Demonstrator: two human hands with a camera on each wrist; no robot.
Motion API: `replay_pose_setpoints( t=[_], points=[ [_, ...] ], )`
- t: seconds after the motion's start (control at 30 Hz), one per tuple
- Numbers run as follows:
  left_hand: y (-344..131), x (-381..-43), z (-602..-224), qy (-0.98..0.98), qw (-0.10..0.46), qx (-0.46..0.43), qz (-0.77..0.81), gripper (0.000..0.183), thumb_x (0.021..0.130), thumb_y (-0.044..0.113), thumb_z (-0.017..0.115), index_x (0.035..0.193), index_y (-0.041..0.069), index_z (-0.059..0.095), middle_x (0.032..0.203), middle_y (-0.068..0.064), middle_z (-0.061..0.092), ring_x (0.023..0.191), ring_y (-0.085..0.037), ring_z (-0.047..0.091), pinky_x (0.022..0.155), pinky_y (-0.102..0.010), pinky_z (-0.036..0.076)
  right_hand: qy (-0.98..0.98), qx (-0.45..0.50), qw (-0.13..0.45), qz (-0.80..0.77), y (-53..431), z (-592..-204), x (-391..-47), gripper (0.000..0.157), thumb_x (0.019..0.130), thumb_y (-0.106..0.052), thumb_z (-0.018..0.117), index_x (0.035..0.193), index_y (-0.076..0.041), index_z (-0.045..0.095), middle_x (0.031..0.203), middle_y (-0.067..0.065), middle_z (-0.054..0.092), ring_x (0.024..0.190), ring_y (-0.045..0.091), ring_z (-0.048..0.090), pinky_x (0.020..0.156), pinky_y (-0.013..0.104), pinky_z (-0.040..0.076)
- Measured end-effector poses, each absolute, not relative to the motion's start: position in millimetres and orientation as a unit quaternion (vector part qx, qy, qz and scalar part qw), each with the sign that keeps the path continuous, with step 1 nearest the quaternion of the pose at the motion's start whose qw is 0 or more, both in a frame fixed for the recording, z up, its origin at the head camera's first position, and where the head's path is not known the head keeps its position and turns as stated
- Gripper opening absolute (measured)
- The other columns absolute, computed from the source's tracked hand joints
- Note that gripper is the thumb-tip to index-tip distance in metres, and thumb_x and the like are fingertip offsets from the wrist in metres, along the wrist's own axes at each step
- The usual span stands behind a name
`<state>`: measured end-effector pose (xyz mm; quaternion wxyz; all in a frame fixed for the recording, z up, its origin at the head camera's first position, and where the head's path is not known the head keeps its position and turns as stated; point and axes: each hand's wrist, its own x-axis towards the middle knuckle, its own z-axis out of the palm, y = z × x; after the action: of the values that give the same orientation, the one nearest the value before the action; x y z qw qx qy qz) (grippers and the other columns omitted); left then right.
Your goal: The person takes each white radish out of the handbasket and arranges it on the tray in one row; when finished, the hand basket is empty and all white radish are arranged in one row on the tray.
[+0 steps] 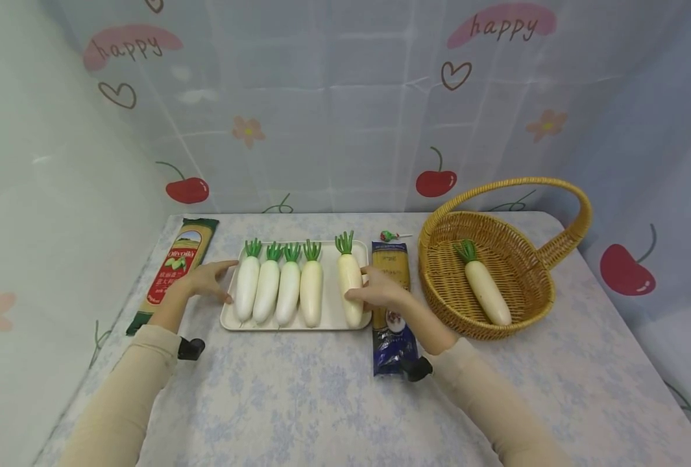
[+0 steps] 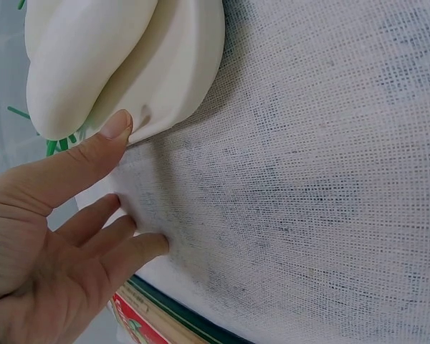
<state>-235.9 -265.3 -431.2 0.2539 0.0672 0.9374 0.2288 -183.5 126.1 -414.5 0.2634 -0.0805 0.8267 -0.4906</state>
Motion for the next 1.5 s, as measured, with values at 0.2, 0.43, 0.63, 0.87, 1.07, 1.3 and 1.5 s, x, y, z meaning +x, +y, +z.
replay_pose_setpoints(
  t=[0.2,0.43,0.63,0.87,1.07,1.3,1.5],
  points=[
    [-263,-235,-428,0.936,0.256,0.061,0.232,0.098,0.070,0.017,0.082,0.148,0.004,0.025,0.146,-0.032,0.027,0.135,-0.046,0.026,0.105,-0.058,0.030,0.843,-0.054,0.262,-0.467,118,-422,-188,0.073,0.084,-0.022,0.066,0.139,0.009,0.031,0.112,0.026,0.058,0.096,0.031,0.062,0.077,0.038,0.055],
    [-263,-235,-429,0.937,0.256,0.061,0.230,0.098,0.070,0.017,0.082,0.149,0.004,0.025,0.146,-0.032,0.027,0.134,-0.047,0.026,0.105,-0.059,0.030,0.859,-0.029,0.253,-0.443,111,-429,-193,0.073,0.081,-0.023,0.069,0.137,0.010,0.034,0.108,0.025,0.059,0.094,0.031,0.061,0.076,0.038,0.055],
    [-263,-235,-429,0.937,0.258,0.061,0.229,0.097,0.071,0.017,0.082,0.148,0.004,0.025,0.146,-0.032,0.027,0.134,-0.046,0.026,0.105,-0.058,0.031,0.850,-0.009,0.261,-0.459,106,-433,-194,0.072,0.082,-0.020,0.068,0.137,0.010,0.033,0.111,0.026,0.056,0.096,0.032,0.060,0.078,0.038,0.055],
    [-265,-235,-430,0.937,0.257,0.063,0.227,0.097,0.071,0.017,0.082,0.148,0.005,0.025,0.146,-0.032,0.027,0.134,-0.047,0.026,0.105,-0.058,0.030,0.843,-0.011,0.267,-0.466,102,-435,-193,0.069,0.082,-0.019,0.066,0.134,0.012,0.032,0.118,0.027,0.050,0.104,0.032,0.055,0.085,0.040,0.051],
    [-266,-236,-433,0.939,0.255,0.065,0.221,0.097,0.070,0.019,0.082,0.148,0.005,0.026,0.145,-0.032,0.029,0.134,-0.047,0.027,0.106,-0.058,0.029,0.855,-0.015,0.256,-0.451,98,-437,-194,0.071,0.082,-0.021,0.067,0.134,0.013,0.032,0.121,0.028,0.050,0.108,0.034,0.053,0.091,0.042,0.048],
    [-268,-238,-434,0.940,0.252,0.068,0.218,0.098,0.069,0.020,0.083,0.148,0.005,0.027,0.145,-0.032,0.029,0.134,-0.047,0.027,0.106,-0.058,0.030,0.874,-0.010,0.242,-0.422,93,-437,-194,0.069,0.079,-0.023,0.069,0.131,0.011,0.038,0.114,0.024,0.054,0.100,0.032,0.057,0.080,0.039,0.053],
    [-267,-238,-433,0.942,0.248,0.072,0.216,0.098,0.068,0.020,0.083,0.147,0.004,0.028,0.144,-0.033,0.030,0.133,-0.047,0.028,0.105,-0.058,0.030,0.878,-0.018,0.245,-0.411,89,-438,-194,0.067,0.079,-0.023,0.069,0.128,0.011,0.039,0.109,0.022,0.055,0.093,0.028,0.057,0.074,0.036,0.053]
  ],
)
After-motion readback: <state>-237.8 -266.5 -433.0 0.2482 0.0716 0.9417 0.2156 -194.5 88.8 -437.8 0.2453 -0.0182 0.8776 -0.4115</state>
